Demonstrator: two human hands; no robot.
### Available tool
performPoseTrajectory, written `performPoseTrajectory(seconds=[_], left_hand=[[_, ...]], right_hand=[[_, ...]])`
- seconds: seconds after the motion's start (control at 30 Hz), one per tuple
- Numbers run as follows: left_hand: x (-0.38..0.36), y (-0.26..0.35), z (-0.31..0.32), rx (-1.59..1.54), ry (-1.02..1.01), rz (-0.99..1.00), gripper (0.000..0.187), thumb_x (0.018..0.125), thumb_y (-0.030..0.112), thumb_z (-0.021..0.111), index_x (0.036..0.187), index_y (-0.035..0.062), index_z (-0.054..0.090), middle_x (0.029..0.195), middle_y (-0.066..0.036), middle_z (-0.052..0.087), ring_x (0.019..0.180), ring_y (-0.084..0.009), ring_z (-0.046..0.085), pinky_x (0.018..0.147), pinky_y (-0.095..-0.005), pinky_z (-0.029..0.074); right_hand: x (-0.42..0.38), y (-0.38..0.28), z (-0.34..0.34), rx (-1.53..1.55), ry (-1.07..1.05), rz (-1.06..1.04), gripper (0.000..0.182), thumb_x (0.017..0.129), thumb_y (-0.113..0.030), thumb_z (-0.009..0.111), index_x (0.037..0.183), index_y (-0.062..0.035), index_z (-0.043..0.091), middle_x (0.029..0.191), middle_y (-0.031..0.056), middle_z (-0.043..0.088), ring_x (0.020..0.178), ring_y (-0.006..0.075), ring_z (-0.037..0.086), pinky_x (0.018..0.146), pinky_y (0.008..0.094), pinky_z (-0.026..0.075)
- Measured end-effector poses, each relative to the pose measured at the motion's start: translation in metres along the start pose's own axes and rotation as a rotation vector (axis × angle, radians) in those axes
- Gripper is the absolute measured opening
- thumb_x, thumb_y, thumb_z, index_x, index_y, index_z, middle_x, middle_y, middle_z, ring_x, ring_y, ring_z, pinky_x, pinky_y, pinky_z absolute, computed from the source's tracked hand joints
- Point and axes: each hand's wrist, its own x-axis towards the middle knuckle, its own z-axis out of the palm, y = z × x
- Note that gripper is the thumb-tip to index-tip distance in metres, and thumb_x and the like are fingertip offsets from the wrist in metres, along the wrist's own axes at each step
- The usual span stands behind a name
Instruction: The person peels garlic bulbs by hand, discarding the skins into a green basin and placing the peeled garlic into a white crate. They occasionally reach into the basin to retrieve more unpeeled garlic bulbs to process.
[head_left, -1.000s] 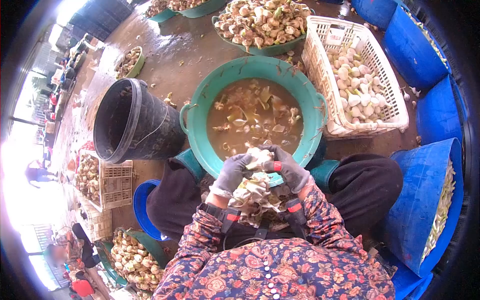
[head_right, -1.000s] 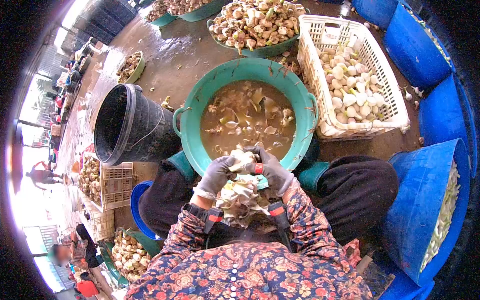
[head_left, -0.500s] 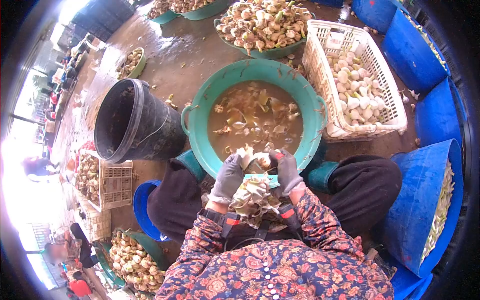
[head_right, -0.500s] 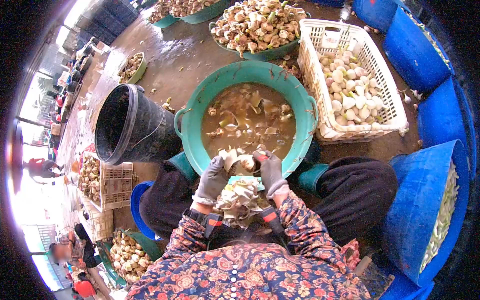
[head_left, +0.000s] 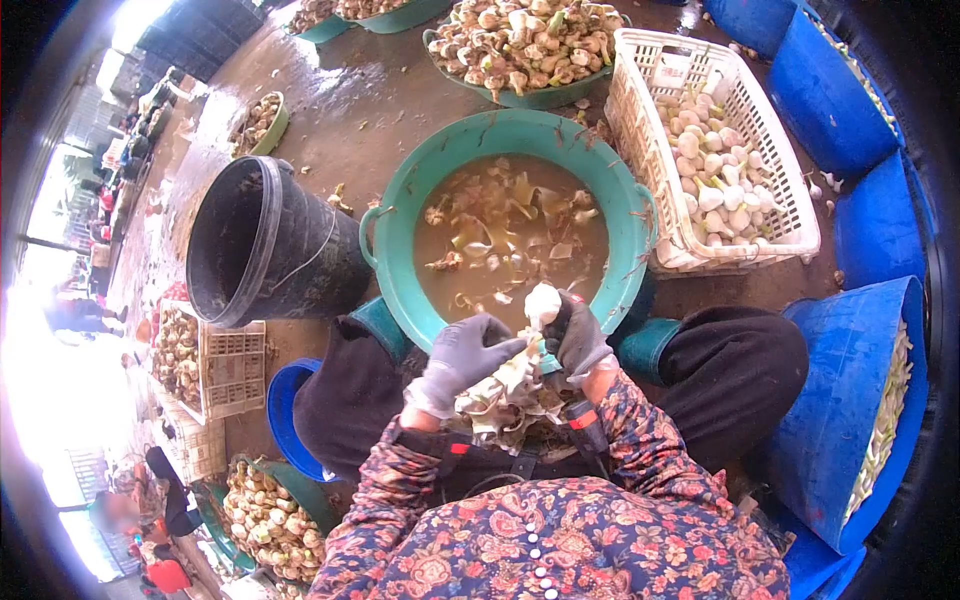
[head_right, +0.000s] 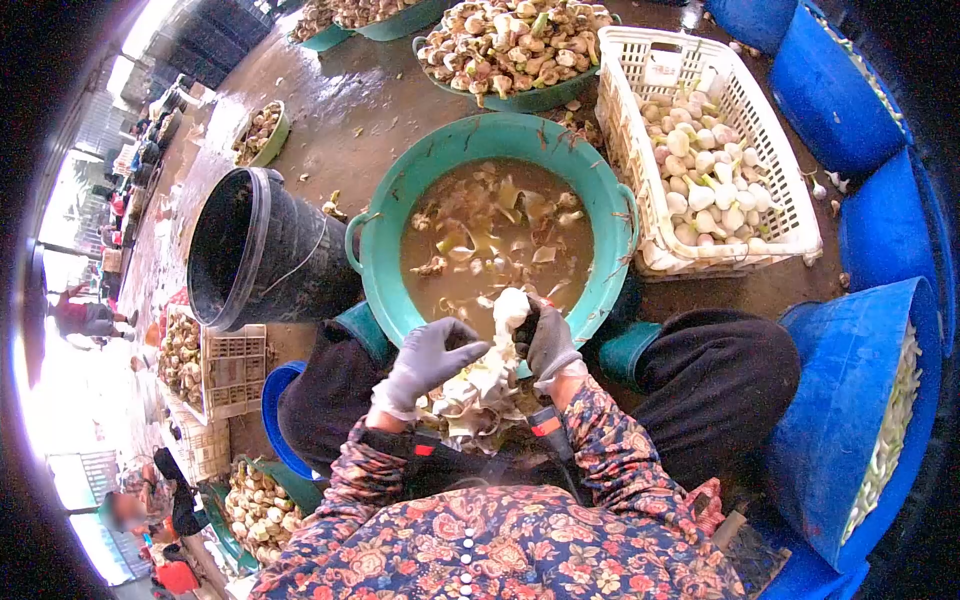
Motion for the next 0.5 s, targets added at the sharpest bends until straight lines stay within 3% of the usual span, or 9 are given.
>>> performPoseTrajectory(seconds=[0.07, 0.13, 0.2, 0.27, 0.33, 0.37, 0.4, 0.47, 0.5], left_hand=[[0.011, 0.008, 0.020, 0.068, 0.171, 0.026, 0.033, 0.075, 0.033, 0.069, 0.081, 0.0014, 0.063, 0.067, -0.007, 0.063, 0.064, -0.0123, 0.060, 0.059, -0.0273, 0.046], [0.021, -0.003, 0.038, 0.162, 0.221, 0.086, 0.029, 0.076, 0.030, 0.067, 0.077, 0.0016, 0.062, 0.066, -0.007, 0.062, 0.064, -0.0126, 0.060, 0.057, -0.0260, 0.046], [0.027, -0.015, 0.043, -0.616, 0.017, -0.071, 0.025, 0.077, 0.026, 0.063, 0.073, 0.0024, 0.060, 0.063, -0.006, 0.059, 0.059, -0.0147, 0.058, 0.054, -0.0257, 0.045], [0.014, -0.007, 0.022, -1.386, -0.048, -0.018, 0.021, 0.080, 0.012, 0.051, 0.061, 0.0047, 0.050, 0.055, -0.004, 0.052, 0.049, -0.0141, 0.050, 0.046, -0.0265, 0.041], [0.008, -0.022, 0.003, -1.221, -0.124, 0.190, 0.020, 0.081, 0.008, 0.050, 0.061, 0.0053, 0.047, 0.057, -0.005, 0.052, 0.052, -0.0134, 0.052, 0.046, -0.0265, 0.041], [0.011, -0.028, -0.006, -1.274, -0.332, 0.012, 0.012, 0.082, 0.004, 0.049, 0.073, 0.0023, 0.057, 0.069, -0.006, 0.058, 0.056, -0.0124, 0.054, 0.052, -0.0238, 0.044], [0.017, -0.021, -0.011, -0.885, -0.350, -0.185, 0.010, 0.083, 0.011, 0.055, 0.083, 0.0020, 0.059, 0.070, -0.004, 0.059, 0.058, -0.0117, 0.054, 0.054, -0.0248, 0.045], [0.038, -0.063, 0.010, -0.516, -0.278, -0.170, 0.022, 0.081, 0.021, 0.063, 0.092, 0.0023, 0.059, 0.074, -0.003, 0.060, 0.059, -0.0119, 0.056, 0.054, -0.0256, 0.046], [0.052, -0.083, 0.013, -0.421, -0.263, -0.288, 0.036, 0.079, 0.029, 0.067, 0.100, 0.0021, 0.057, 0.078, -0.005, 0.060, 0.062, -0.0132, 0.057, 0.054, -0.0256, 0.046]], right_hand=[[0.001, 0.003, 0.000, 0.158, 0.053, 0.146, 0.028, 0.089, -0.035, 0.045, 0.086, -0.0127, 0.062, 0.061, -0.0019, 0.055, 0.042, 0.0077, 0.043, 0.037, 0.0219, 0.030], [-0.005, 0.002, 0.009, 0.105, 0.198, 0.121, 0.031, 0.089, -0.035, 0.041, 0.086, -0.0111, 0.061, 0.062, 0.0008, 0.056, 0.043, 0.0098, 0.046, 0.038, 0.0223, 0.034], [-0.003, 0.004, -0.002, 0.103, 0.004, 0.050, 0.032, 0.090, -0.034, 0.038, 0.087, -0.0098, 0.060, 0.063, 0.0025, 0.057, 0.044, 0.0117, 0.048, 0.038, 0.0229, 0.036], [-0.007, -0.004, -0.007, 0.310, 0.010, 0.130, 0.032, 0.090, -0.032, 0.035, 0.089, -0.0097, 0.059, 0.064, 0.0028, 0.058, 0.043, 0.0119, 0.047, 0.039, 0.0230, 0.036], [-0.002, -0.005, -0.016, 0.277, -0.167, 0.127, 0.033, 0.090, -0.031, 0.034, 0.089, -0.0099, 0.059, 0.064, 0.0026, 0.058, 0.043, 0.0119, 0.047, 0.039, 0.0233, 0.037], [0.001, -0.005, -0.016, 0.294, -0.123, 0.130, 0.034, 0.090, -0.033, 0.035, 0.090, -0.0097, 0.060, 0.068, 0.0039, 0.061, 0.046, 0.0129, 0.050, 0.040, 0.0235, 0.038], [0.005, -0.008, -0.018, 0.290, -0.129, 0.134, 0.034, 0.090, -0.033, 0.035, 0.090, -0.0097, 0.060, 0.068, 0.0039, 0.061, 0.046, 0.0129, 0.050, 0.040, 0.0235, 0.038], [0.013, -0.014, -0.023, 0.219, -0.086, 0.044, 0.032, 0.089, -0.032, 0.039, 0.094, -0.0095, 0.061, 0.075, 0.0049, 0.063, 0.056, 0.0157, 0.058, 0.045, 0.0256, 0.045], [0.007, -0.033, -0.009, 0.436, 0.109, 0.001, 0.032, 0.087, -0.033, 0.047, 0.103, -0.0079, 0.058, 0.085, 0.0057, 0.065, 0.069, 0.0196, 0.062, 0.054, 0.0291, 0.051]])
